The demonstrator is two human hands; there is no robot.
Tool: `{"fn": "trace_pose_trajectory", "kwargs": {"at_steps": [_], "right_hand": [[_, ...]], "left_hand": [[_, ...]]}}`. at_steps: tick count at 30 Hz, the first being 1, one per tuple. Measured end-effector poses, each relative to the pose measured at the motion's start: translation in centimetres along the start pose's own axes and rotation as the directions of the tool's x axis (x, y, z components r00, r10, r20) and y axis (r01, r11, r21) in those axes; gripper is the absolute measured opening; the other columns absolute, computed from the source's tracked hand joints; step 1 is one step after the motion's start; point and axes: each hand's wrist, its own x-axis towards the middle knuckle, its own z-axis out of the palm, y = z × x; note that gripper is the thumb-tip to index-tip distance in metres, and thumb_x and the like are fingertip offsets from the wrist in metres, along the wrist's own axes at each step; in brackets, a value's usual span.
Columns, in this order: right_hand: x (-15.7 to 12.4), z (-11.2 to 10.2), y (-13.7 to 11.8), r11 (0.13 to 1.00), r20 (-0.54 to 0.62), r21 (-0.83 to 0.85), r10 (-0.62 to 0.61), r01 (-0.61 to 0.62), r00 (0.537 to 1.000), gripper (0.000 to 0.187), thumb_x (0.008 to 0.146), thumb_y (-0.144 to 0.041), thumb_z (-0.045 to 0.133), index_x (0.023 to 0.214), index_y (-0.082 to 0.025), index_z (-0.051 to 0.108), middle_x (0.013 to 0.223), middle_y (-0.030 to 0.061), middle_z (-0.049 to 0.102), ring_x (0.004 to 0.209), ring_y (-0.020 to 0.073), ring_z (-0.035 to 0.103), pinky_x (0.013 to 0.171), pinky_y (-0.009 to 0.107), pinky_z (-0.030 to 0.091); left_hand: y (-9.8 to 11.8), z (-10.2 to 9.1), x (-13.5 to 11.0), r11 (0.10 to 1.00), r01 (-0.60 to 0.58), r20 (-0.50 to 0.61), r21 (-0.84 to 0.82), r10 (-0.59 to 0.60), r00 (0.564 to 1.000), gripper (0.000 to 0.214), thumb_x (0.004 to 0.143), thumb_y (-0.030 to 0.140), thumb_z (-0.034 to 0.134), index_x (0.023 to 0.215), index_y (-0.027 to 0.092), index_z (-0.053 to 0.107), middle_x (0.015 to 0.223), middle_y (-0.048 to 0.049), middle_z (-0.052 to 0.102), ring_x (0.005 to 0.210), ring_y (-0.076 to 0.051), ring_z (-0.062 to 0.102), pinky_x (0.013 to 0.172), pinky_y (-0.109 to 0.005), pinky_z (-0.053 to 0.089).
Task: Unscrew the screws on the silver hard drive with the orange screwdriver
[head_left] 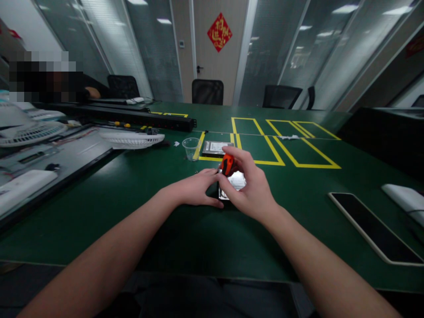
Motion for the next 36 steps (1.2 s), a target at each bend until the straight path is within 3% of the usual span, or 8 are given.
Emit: {"fn": "trace_pose_trajectory", "kwargs": {"at_steps": [9,19,36], "right_hand": [[-0.04,0.06,0.00,1.000,0.009,-0.004,0.008,-0.008,1.000,0.064,0.115,-0.025,0.076,0.177,-0.033,0.064,0.156,0.0125,0.088,0.117,0.0317,0.092,0.101,0.051,0.083],[-0.06,-0.06,-0.16,1.000,0.016,0.013,-0.010,0.010,1.000,0.065,0.116,-0.023,0.077,0.179,-0.034,0.065,0.165,0.0138,0.086,0.139,0.0358,0.092,0.120,0.057,0.081],[-0.08,0.01,0.16,0.999,0.020,0.033,-0.033,0.032,0.999,0.066,0.118,-0.021,0.075,0.182,-0.032,0.063,0.165,0.0146,0.085,0.136,0.0354,0.092,0.113,0.054,0.081]], "left_hand": [[-0.20,0.07,-0.08,1.000,-0.001,-0.007,-0.002,0.001,1.000,0.106,0.094,0.065,0.111,0.185,0.030,0.069,0.198,-0.0198,0.065,0.189,-0.055,0.055,0.154,-0.074,0.052],[-0.04,0.10,-0.10,1.000,0.024,-0.003,-0.014,-0.024,1.000,0.104,0.094,0.064,0.111,0.183,0.028,0.071,0.198,-0.0209,0.064,0.186,-0.055,0.058,0.153,-0.073,0.053],[-0.72,0.40,-0.04,1.000,-0.001,-0.009,0.010,0.001,1.000,0.106,0.095,0.065,0.111,0.184,0.027,0.069,0.197,-0.0214,0.065,0.188,-0.055,0.056,0.155,-0.074,0.050]]}}
